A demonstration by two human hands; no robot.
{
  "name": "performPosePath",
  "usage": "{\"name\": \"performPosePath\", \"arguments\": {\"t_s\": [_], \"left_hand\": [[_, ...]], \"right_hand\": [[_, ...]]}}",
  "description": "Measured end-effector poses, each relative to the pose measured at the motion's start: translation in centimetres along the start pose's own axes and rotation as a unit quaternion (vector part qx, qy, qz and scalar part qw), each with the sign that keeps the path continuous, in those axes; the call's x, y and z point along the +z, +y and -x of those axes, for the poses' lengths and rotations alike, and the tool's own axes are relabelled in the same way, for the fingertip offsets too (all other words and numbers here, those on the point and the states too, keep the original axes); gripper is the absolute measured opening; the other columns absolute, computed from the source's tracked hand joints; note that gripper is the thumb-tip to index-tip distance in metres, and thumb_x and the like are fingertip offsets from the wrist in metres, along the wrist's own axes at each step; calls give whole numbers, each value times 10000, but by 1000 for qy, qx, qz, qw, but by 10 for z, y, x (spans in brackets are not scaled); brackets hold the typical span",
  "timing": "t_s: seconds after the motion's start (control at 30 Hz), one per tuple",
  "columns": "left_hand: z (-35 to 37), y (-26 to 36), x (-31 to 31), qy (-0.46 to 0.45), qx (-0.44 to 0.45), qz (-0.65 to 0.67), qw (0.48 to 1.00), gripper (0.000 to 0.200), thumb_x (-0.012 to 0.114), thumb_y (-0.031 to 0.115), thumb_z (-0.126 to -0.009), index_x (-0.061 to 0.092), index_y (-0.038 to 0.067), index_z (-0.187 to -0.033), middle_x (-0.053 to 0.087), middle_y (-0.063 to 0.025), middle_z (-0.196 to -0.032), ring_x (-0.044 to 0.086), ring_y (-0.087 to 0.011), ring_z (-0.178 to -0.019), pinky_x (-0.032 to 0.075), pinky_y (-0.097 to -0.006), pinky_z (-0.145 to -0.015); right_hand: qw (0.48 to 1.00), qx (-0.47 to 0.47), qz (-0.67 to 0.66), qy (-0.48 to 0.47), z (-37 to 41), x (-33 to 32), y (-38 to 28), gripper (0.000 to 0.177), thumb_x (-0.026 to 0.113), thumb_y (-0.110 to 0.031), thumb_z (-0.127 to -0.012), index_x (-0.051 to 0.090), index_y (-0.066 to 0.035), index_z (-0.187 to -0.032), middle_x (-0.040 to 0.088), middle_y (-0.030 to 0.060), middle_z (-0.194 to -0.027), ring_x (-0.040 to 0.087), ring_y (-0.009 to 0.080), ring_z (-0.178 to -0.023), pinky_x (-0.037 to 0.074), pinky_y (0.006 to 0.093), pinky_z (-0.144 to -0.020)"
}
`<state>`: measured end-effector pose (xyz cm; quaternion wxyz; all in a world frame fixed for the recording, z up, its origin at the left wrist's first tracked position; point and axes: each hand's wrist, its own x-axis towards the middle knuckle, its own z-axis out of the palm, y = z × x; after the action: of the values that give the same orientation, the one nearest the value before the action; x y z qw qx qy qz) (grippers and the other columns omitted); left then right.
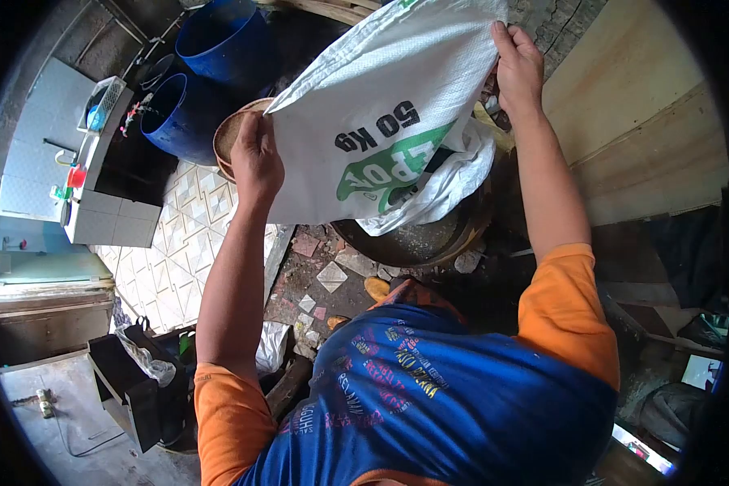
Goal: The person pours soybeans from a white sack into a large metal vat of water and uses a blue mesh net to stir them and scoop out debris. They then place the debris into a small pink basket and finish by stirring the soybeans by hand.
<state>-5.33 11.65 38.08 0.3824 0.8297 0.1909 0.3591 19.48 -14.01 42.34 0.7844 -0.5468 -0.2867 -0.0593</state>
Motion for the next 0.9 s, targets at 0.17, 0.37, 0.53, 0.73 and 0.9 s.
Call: {"name": "performPosePath", "arguments": {"t_s": [0.17, 0.37, 0.53, 0.73, 0.9], "left_hand": [[-6, 3, -6, 10, 26, -35, 999, 190, 451, 196, -915, 549, 34, -926, 569, -141, -783, 539, -246, -726, 426, -323, -684], [-13, 15, -11, 25, 73, -45, 996, 207, 464, 225, -896, 551, 39, -919, 587, -197, -801, 576, -361, -770, 442, -376, -678], [-19, 29, -20, 14, 90, -60, 994, 216, 469, 227, -892, 576, 41, -918, 602, -184, -838, 578, -360, -793, 448, -367, -701], [0, 26, -21, -71, 69, -37, 994, 202, 494, 207, -867, 584, 31, -911, 585, -189, -816, 573, -341, -797, 443, -348, -710], [3, 9, -17, -15, 140, -62, 988, 169, 550, 186, -843, 615, 33, -875, 598, -154, -895, 579, -304, -832, 447, -351, -741]], "right_hand": [[998, 3, 70, -2, 12, 10, -33, 255, 536, -274, -896, 589, -25, -879, 613, 13, -838, 530, 77, -746, 415, 229, -704], [959, -25, 281, 24, 24, 4, -62, 241, 487, -214, -907, 558, -12, -796, 527, -11, -698, 469, 87, -650, 390, 254, -606], [926, -73, 369, 33, 24, -1, -75, 257, 490, -219, -901, 578, -2, -795, 554, 11, -692, 488, 100, -650, 398, 267, -609], [912, -85, 401, 27, 41, -9, -79, 275, 505, -264, -892, 605, -11, -858, 582, 13, -711, 507, 99, -672, 408, 256, -634], [901, -87, 425, 22, 43, -27, -72, 322, 528, -319, -880, 615, -17, -949, 599, 28, -740, 491, 94, -673, 392, 245, -618]]}}
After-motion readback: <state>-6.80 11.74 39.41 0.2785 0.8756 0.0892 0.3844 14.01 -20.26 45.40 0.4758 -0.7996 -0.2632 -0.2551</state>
